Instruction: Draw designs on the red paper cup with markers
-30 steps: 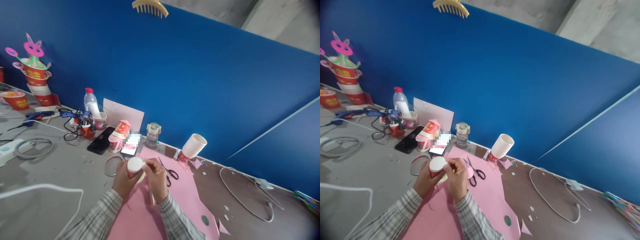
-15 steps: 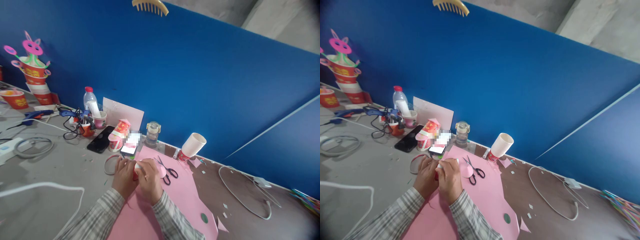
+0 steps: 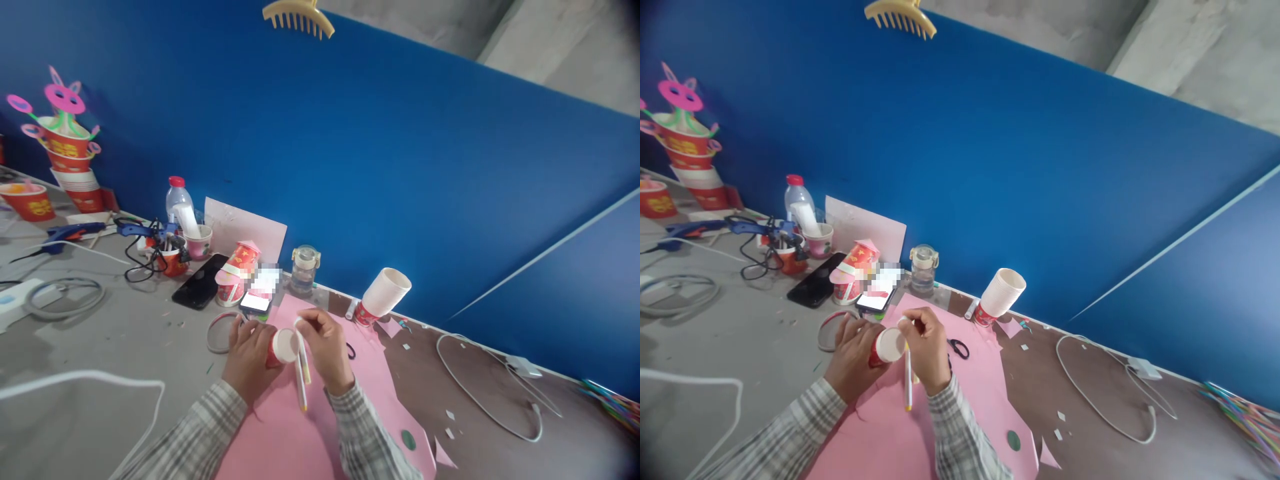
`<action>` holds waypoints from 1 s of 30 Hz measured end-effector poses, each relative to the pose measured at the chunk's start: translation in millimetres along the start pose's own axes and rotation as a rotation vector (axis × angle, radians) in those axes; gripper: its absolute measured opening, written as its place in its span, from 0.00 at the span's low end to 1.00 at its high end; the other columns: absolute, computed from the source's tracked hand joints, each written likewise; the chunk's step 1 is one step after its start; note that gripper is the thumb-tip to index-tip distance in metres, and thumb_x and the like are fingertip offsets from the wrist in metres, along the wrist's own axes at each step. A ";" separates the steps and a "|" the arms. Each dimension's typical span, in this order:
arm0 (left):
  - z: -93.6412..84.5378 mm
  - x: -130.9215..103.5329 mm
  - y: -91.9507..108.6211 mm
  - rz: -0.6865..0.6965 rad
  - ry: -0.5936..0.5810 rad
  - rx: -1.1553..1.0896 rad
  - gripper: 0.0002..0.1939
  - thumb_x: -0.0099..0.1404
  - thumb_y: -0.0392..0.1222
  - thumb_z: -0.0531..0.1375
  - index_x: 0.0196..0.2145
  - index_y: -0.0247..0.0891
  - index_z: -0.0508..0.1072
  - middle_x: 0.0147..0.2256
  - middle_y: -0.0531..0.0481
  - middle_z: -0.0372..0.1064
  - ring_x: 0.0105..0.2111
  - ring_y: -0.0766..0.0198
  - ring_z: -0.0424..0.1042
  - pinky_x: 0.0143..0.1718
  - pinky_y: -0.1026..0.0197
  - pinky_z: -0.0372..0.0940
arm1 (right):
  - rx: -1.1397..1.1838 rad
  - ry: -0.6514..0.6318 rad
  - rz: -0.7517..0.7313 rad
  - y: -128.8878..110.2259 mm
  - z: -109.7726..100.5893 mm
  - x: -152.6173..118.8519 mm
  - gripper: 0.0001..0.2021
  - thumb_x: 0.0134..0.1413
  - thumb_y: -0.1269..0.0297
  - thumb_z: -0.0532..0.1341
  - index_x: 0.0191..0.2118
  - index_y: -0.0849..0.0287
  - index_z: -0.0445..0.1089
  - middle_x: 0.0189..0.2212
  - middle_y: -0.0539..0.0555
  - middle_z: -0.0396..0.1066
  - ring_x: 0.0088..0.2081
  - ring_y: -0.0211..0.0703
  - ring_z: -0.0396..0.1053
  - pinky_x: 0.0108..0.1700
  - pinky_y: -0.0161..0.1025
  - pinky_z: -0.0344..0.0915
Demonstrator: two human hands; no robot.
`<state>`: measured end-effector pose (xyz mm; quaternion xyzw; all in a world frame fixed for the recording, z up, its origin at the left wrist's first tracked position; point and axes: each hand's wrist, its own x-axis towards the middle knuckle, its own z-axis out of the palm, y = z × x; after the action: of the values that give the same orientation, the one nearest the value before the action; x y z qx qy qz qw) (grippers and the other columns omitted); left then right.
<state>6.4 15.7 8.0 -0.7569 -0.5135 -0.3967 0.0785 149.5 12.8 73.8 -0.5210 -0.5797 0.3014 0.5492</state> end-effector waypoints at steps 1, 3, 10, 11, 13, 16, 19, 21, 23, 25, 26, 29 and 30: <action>-0.4 0.1 0.4 0.007 -0.003 0.002 0.19 0.38 0.42 0.61 0.32 0.46 0.66 0.27 0.54 0.70 0.37 0.51 0.66 0.54 0.43 0.43 | -0.006 -0.016 -0.018 -2.9 1.2 -2.3 0.05 0.44 0.71 0.62 0.29 0.57 0.74 0.26 0.51 0.72 0.26 0.45 0.68 0.29 0.37 0.65; -0.5 -0.1 0.8 0.019 -0.007 0.007 0.20 0.37 0.40 0.60 0.32 0.46 0.66 0.28 0.54 0.70 0.38 0.51 0.66 0.55 0.43 0.42 | -0.069 -0.104 -0.115 -8.4 5.5 -8.2 0.08 0.44 0.74 0.62 0.30 0.55 0.74 0.29 0.51 0.72 0.30 0.46 0.68 0.33 0.37 0.65; 1.0 -2.1 -2.0 0.059 -0.002 0.019 0.17 0.40 0.41 0.59 0.33 0.45 0.66 0.28 0.55 0.71 0.38 0.53 0.66 0.56 0.45 0.39 | -0.242 -0.146 -0.201 -3.8 8.6 -7.6 0.08 0.46 0.73 0.60 0.33 0.55 0.73 0.32 0.54 0.72 0.37 0.51 0.67 0.41 0.43 0.63; 0.5 -2.0 -2.1 0.066 -0.001 0.018 0.17 0.41 0.42 0.60 0.33 0.45 0.66 0.28 0.55 0.71 0.38 0.54 0.66 0.56 0.45 0.39 | -0.238 -0.126 -0.123 -0.4 6.6 -4.7 0.07 0.45 0.73 0.60 0.31 0.55 0.73 0.31 0.53 0.72 0.36 0.51 0.67 0.40 0.43 0.63; -0.8 -1.6 -1.9 0.069 0.005 0.018 0.16 0.41 0.45 0.60 0.32 0.45 0.67 0.28 0.54 0.71 0.37 0.54 0.66 0.56 0.45 0.39 | -0.236 -0.130 -0.044 6.3 2.3 0.8 0.06 0.44 0.73 0.60 0.27 0.56 0.73 0.26 0.51 0.71 0.30 0.48 0.67 0.33 0.40 0.64; -2.1 -0.9 -1.4 0.018 0.006 0.000 0.16 0.41 0.48 0.61 0.31 0.46 0.67 0.27 0.54 0.71 0.37 0.53 0.66 0.55 0.45 0.40 | -0.215 -0.152 0.041 13.4 -2.7 6.3 0.05 0.42 0.73 0.60 0.24 0.57 0.72 0.21 0.49 0.70 0.23 0.44 0.66 0.26 0.37 0.62; -0.7 0.1 -3.2 -0.080 0.002 -0.015 0.17 0.40 0.50 0.62 0.30 0.46 0.68 0.27 0.55 0.71 0.36 0.53 0.67 0.55 0.45 0.43 | -0.180 -0.180 0.102 14.4 -4.6 7.3 0.04 0.42 0.71 0.60 0.22 0.58 0.71 0.18 0.47 0.69 0.21 0.43 0.65 0.24 0.35 0.62; 1.5 0.9 -6.0 -0.147 0.017 0.000 0.18 0.39 0.51 0.62 0.30 0.45 0.67 0.25 0.54 0.70 0.35 0.52 0.66 0.53 0.44 0.46 | -0.154 -0.211 0.125 10.7 -4.4 5.1 0.03 0.41 0.70 0.61 0.21 0.59 0.70 0.17 0.47 0.68 0.20 0.42 0.65 0.23 0.34 0.62; 3.6 1.7 -9.0 -0.204 0.034 0.022 0.20 0.38 0.52 0.62 0.30 0.43 0.67 0.24 0.52 0.69 0.34 0.50 0.66 0.50 0.43 0.49 | -0.137 -0.234 0.137 3.5 -3.2 0.6 0.03 0.40 0.70 0.63 0.20 0.58 0.70 0.16 0.46 0.67 0.20 0.41 0.64 0.23 0.33 0.61; 4.8 2.0 -10.6 -0.234 0.037 0.033 0.19 0.38 0.51 0.62 0.30 0.43 0.66 0.23 0.52 0.68 0.34 0.49 0.65 0.50 0.43 0.50 | -0.140 -0.211 0.128 -5.8 -1.2 -5.5 0.03 0.41 0.70 0.63 0.22 0.57 0.70 0.17 0.45 0.65 0.19 0.40 0.62 0.22 0.33 0.60; 4.9 1.9 -10.5 -0.235 0.032 0.033 0.19 0.38 0.50 0.62 0.30 0.43 0.66 0.23 0.52 0.68 0.34 0.49 0.65 0.50 0.43 0.49 | -0.150 -0.170 0.104 -10.5 0.1 -8.7 0.02 0.41 0.71 0.63 0.23 0.57 0.70 0.19 0.45 0.66 0.21 0.41 0.62 0.24 0.33 0.60; 3.5 1.1 -7.4 -0.205 0.006 0.023 0.18 0.39 0.46 0.61 0.31 0.45 0.66 0.24 0.55 0.68 0.34 0.51 0.66 0.53 0.43 0.44 | -0.196 -0.102 -0.061 -20.1 5.1 -16.5 0.06 0.42 0.74 0.63 0.25 0.55 0.69 0.24 0.46 0.67 0.25 0.42 0.64 0.28 0.34 0.62; 2.7 0.7 -5.7 -0.193 -0.002 0.022 0.18 0.39 0.45 0.61 0.31 0.45 0.66 0.24 0.55 0.68 0.35 0.51 0.66 0.53 0.43 0.43 | -0.200 -0.103 -0.101 -21.1 7.0 -18.2 0.07 0.42 0.75 0.62 0.26 0.55 0.69 0.25 0.47 0.68 0.27 0.43 0.65 0.29 0.35 0.62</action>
<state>3.1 20.3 5.0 -0.7034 -0.5883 -0.3961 0.0478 134.4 -8.5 85.8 -0.5271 -0.6598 0.2404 0.4785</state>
